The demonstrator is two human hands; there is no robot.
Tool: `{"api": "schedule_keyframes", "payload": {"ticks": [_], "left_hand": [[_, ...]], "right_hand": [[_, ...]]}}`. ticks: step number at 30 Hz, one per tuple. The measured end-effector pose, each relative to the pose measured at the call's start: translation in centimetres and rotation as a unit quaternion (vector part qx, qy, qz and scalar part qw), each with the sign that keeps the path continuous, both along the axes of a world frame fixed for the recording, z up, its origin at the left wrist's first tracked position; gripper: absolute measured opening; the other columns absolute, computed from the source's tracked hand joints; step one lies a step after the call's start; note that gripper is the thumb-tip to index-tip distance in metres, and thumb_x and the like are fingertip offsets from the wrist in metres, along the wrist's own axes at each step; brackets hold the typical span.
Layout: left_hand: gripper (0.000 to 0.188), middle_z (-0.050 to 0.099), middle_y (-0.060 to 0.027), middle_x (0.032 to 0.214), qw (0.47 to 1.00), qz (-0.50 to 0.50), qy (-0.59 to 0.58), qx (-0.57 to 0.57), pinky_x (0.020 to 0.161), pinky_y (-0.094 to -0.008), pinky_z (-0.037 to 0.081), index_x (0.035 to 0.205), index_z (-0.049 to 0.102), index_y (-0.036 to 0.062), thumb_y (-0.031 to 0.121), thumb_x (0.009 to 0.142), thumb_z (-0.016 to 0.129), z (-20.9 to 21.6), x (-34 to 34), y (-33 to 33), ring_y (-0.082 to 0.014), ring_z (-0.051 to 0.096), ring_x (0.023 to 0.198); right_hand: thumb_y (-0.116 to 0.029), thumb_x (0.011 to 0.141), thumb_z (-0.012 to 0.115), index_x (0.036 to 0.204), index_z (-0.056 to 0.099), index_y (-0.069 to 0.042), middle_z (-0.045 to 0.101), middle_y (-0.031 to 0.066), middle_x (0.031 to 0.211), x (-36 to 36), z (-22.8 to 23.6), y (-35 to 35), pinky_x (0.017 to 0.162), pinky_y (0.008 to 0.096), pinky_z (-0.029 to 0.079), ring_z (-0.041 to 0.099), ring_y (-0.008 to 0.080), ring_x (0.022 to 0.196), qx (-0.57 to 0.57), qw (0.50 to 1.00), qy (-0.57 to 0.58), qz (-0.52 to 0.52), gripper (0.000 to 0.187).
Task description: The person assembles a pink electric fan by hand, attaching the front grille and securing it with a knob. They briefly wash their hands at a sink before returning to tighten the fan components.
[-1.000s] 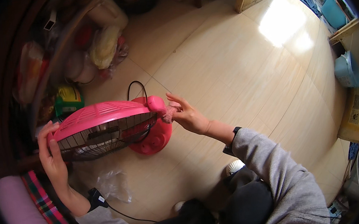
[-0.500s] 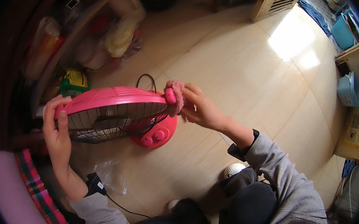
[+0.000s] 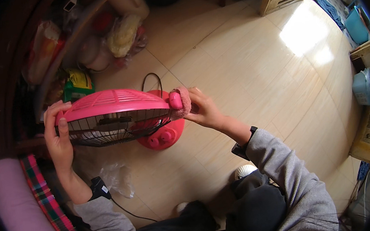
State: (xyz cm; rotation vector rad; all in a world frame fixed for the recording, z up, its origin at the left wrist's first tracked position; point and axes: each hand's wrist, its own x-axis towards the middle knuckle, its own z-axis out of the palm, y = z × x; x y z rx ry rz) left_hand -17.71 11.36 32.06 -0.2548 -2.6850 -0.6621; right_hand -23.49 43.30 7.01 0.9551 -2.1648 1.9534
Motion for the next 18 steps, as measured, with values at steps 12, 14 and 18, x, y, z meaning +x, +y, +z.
{"api": "schedule_keyframes", "payload": {"ticks": [12, 14, 18], "left_hand": [[0.033, 0.068, -0.0104, 0.106, 0.998, -0.047, 0.039, -0.016, 0.115, -0.0452, 0.029, 0.100, 0.067, 0.0038, 0.034, 0.101, 0.052, 0.0, -0.7, -0.6, -0.0277, 0.056, 0.118], [0.034, 0.068, -0.0105, 0.106, 0.997, -0.060, 0.056, -0.003, 0.116, -0.0462, 0.028, 0.097, 0.068, 0.0040, 0.034, 0.100, 0.052, -0.1, -1.0, -0.8, -0.0282, 0.056, 0.118], [0.033, 0.067, -0.0119, 0.117, 0.993, -0.079, 0.086, -0.031, 0.117, -0.0486, 0.025, 0.092, 0.070, 0.0052, 0.034, 0.098, 0.054, 0.1, -0.9, -0.9, -0.0317, 0.051, 0.129]], "right_hand": [[-0.013, 0.086, 0.073, 0.131, 0.059, -0.006, 0.063, 0.0148, 0.116, 3.2, -2.5, -0.2, 0.075, 0.0343, 0.054, 0.065, 0.0259, 0.087, -0.008, 0.965, -0.252, 0.072, 0.048], [-0.012, 0.086, 0.073, 0.131, 0.058, -0.006, 0.063, 0.0152, 0.117, 3.2, -3.1, -1.0, 0.071, 0.0333, 0.054, 0.065, 0.0266, 0.080, 0.090, 0.967, -0.230, 0.061, 0.048], [-0.004, 0.083, 0.070, 0.133, 0.059, -0.007, 0.065, 0.0162, 0.115, 5.1, -3.9, -1.3, 0.073, 0.0345, 0.056, 0.065, 0.0276, 0.093, -0.033, 0.999, -0.012, -0.006, 0.052]]}}
